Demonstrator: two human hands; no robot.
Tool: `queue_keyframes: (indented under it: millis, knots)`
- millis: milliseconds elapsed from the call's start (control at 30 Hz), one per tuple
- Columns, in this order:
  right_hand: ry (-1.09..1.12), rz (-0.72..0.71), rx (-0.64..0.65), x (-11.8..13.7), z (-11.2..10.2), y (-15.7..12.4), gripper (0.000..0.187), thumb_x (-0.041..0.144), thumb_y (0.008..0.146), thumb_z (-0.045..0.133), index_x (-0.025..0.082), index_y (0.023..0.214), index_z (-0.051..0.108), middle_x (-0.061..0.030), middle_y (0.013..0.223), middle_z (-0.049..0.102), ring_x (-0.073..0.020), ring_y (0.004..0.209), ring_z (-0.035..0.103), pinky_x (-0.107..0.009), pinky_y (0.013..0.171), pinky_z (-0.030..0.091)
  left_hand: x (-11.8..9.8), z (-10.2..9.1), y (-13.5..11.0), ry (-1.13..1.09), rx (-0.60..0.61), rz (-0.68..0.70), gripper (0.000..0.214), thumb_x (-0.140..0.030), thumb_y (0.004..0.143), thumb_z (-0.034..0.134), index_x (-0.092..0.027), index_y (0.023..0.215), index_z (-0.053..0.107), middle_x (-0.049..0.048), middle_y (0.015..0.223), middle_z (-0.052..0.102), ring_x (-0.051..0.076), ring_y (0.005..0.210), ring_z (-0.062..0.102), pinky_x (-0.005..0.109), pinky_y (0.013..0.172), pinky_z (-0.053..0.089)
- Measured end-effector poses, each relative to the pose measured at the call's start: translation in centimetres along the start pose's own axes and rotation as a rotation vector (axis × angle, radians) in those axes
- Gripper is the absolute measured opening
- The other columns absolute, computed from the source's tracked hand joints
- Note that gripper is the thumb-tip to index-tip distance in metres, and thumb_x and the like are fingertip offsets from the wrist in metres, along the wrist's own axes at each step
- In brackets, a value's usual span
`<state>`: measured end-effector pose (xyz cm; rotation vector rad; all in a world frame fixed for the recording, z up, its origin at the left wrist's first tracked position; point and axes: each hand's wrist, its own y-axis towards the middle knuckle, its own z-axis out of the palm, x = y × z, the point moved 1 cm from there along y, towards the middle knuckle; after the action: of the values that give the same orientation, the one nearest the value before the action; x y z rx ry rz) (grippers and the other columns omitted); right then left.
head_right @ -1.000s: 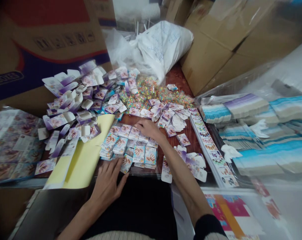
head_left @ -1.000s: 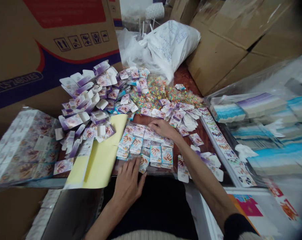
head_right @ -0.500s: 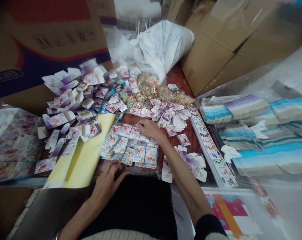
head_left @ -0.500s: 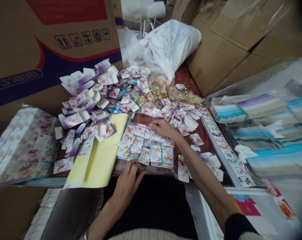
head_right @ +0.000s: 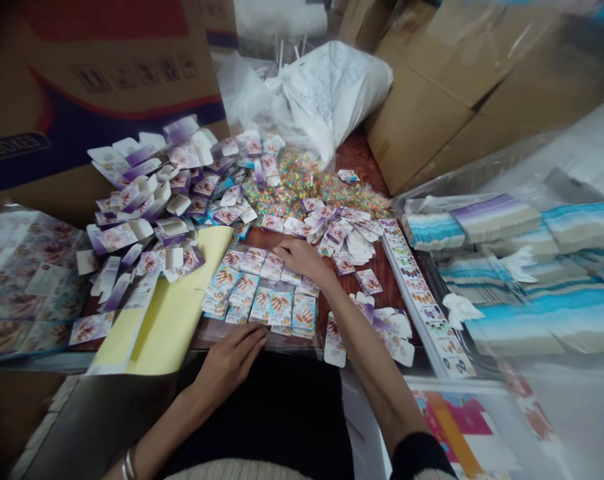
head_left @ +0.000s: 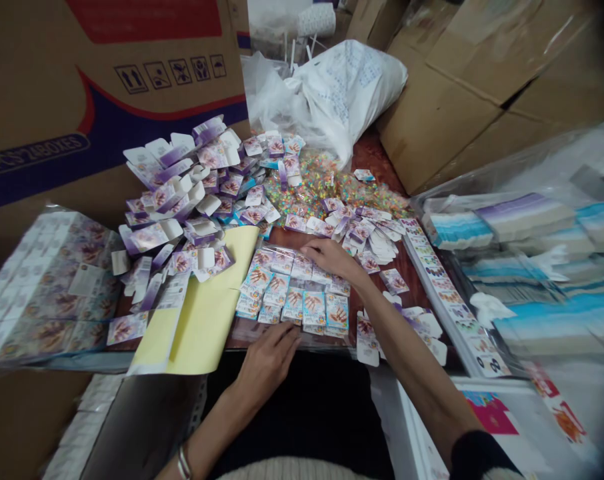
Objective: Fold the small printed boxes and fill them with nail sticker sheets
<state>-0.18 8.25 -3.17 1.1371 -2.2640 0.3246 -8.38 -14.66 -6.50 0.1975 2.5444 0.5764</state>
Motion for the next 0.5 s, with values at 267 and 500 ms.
queue_keyframes:
  millis: [267, 500]
  knots:
    - [-0.015, -0.006, -0.008, 0.33, -0.05, 0.0, 0.031, 0.028, 0.086, 0.041, 0.013, 0.067, 0.061, -0.0009, 0.061, 0.055, -0.0119, 0.058, 0.047, -0.022, 0.057, 0.03, -0.14, -0.18, -0.25, -0.017, 0.003, -0.025, 0.021, -0.015, 0.087, 0.045, -0.013, 0.101, 0.06, 0.0098, 0.099, 0.064, 0.018, 0.093, 0.062, 0.031, 0.081, 0.054]
    - [-0.012, -0.007, -0.005, 0.31, -0.12, 0.05, 0.033, 0.029, 0.087, 0.038, 0.015, 0.061, 0.054, 0.0003, 0.06, 0.052, -0.011, 0.057, 0.044, -0.022, 0.056, 0.029, 0.12, -0.23, -0.55, -0.03, 0.012, -0.009, 0.022, -0.015, 0.087, 0.044, -0.013, 0.1, 0.061, 0.0105, 0.101, 0.064, 0.018, 0.093, 0.062, 0.033, 0.084, 0.054]
